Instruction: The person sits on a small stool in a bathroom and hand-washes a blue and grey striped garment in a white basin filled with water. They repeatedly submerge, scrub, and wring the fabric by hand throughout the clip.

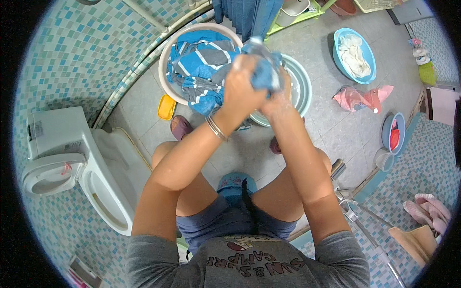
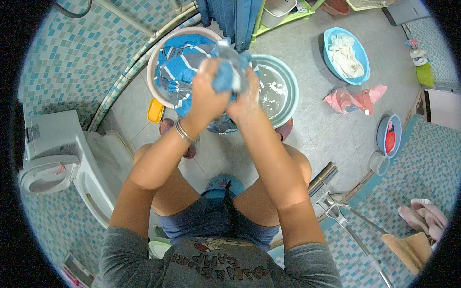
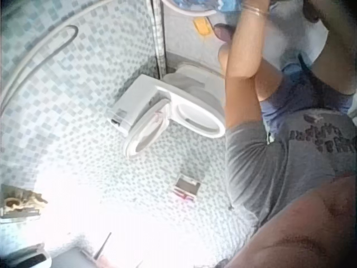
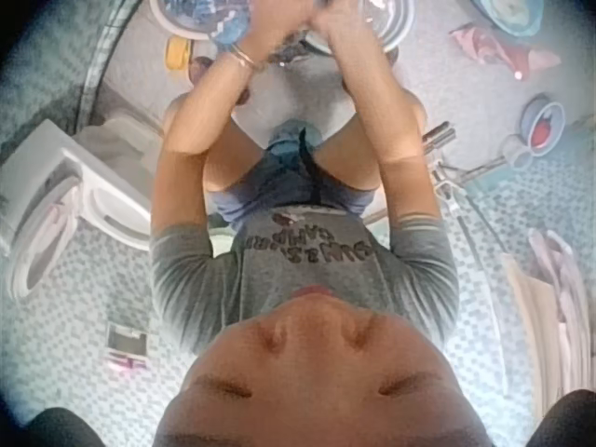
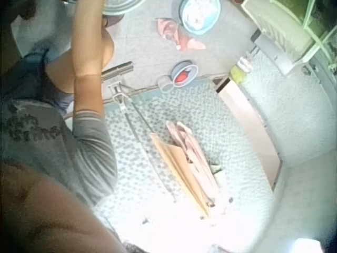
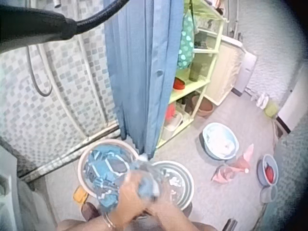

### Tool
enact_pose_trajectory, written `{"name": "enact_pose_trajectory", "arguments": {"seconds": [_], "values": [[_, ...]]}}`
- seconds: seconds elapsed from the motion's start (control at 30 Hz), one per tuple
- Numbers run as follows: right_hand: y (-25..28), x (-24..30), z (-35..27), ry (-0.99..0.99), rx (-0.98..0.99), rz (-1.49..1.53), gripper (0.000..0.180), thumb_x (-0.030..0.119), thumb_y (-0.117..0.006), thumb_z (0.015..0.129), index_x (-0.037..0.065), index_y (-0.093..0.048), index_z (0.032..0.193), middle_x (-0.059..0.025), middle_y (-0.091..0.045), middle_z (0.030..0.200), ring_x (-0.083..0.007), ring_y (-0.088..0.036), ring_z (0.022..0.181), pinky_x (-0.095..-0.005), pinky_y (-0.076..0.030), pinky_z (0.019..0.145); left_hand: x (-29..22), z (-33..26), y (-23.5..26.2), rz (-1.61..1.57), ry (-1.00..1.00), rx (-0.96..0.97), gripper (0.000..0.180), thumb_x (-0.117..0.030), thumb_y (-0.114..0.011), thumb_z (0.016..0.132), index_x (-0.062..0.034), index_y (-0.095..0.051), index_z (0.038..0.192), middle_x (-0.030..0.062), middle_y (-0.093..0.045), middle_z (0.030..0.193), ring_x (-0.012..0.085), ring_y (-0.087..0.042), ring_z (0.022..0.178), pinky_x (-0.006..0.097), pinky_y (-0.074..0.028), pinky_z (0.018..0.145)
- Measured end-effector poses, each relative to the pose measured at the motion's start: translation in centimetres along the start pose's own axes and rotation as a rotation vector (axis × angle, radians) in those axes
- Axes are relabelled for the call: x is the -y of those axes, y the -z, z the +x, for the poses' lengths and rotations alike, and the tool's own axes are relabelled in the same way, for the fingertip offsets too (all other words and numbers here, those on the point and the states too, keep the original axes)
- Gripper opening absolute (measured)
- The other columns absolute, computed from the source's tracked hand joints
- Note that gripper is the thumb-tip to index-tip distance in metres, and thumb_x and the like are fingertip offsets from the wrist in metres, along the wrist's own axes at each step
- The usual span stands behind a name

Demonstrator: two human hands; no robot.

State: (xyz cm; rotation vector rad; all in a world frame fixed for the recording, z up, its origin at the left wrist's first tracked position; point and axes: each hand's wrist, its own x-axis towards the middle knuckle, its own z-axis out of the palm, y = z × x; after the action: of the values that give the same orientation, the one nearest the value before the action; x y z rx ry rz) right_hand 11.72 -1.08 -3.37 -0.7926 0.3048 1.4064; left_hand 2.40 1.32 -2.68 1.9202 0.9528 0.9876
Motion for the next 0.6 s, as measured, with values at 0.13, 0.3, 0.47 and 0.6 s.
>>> {"name": "enact_pose_trajectory", "arguments": {"seconds": [0.13, 0.3, 0.47, 0.6], "values": [[-2.0, 0.2, -1.9, -0.067, 0.044, 0.026, 0.049, 0.046, -0.039, 0.090, 0.005, -0.055, 0.112, -0.0142, -0.060, 0.110, -0.0278, -0.058, 0.100, -0.0431, -0.045, 0.090, 2.7, 2.5, 0.3, -0.036, 0.201, -0.110, 0.041, -0.011, -0.065, 0.063, -0.0042, -0.058, 0.103, 0.0214, -0.054, 0.099, 0.0392, -0.056, 0.096, 0.041, -0.045, 0.084], [1.7, 1.4, 1.4, -0.046, 0.265, 0.204, 0.050, 0.050, -0.043, 0.087, 0.006, -0.058, 0.105, -0.0138, -0.061, 0.103, -0.0284, -0.059, 0.095, -0.0421, -0.045, 0.090, -2.2, -2.2, -0.6, -0.018, -0.034, 0.027, 0.044, -0.013, -0.068, 0.061, -0.0038, -0.058, 0.102, 0.0197, -0.051, 0.101, 0.0369, -0.056, 0.095, 0.038, -0.045, 0.084], [-2.2, -1.1, -2.0, -0.061, 0.009, -0.028, 0.036, 0.037, -0.045, 0.087, 0.007, -0.058, 0.103, -0.0100, -0.062, 0.102, -0.0244, -0.059, 0.094, -0.0409, -0.045, 0.088, 2.1, 1.2, 0.2, 0.005, 0.072, -0.225, 0.041, -0.008, -0.066, 0.059, -0.0027, -0.056, 0.098, 0.0198, -0.056, 0.087, 0.0400, -0.059, 0.082, 0.043, -0.049, 0.070], [0.0, -0.3, -0.5, 0.045, 0.040, 0.005, 0.036, 0.036, -0.044, 0.087, 0.007, -0.057, 0.103, -0.0093, -0.062, 0.100, -0.0246, -0.060, 0.092, -0.0397, -0.046, 0.088, -0.1, -0.8, -1.1, -0.011, 0.020, -0.237, 0.034, -0.005, -0.062, 0.062, -0.0009, -0.055, 0.096, 0.0203, -0.057, 0.088, 0.0399, -0.059, 0.081, 0.041, -0.048, 0.073]]}}
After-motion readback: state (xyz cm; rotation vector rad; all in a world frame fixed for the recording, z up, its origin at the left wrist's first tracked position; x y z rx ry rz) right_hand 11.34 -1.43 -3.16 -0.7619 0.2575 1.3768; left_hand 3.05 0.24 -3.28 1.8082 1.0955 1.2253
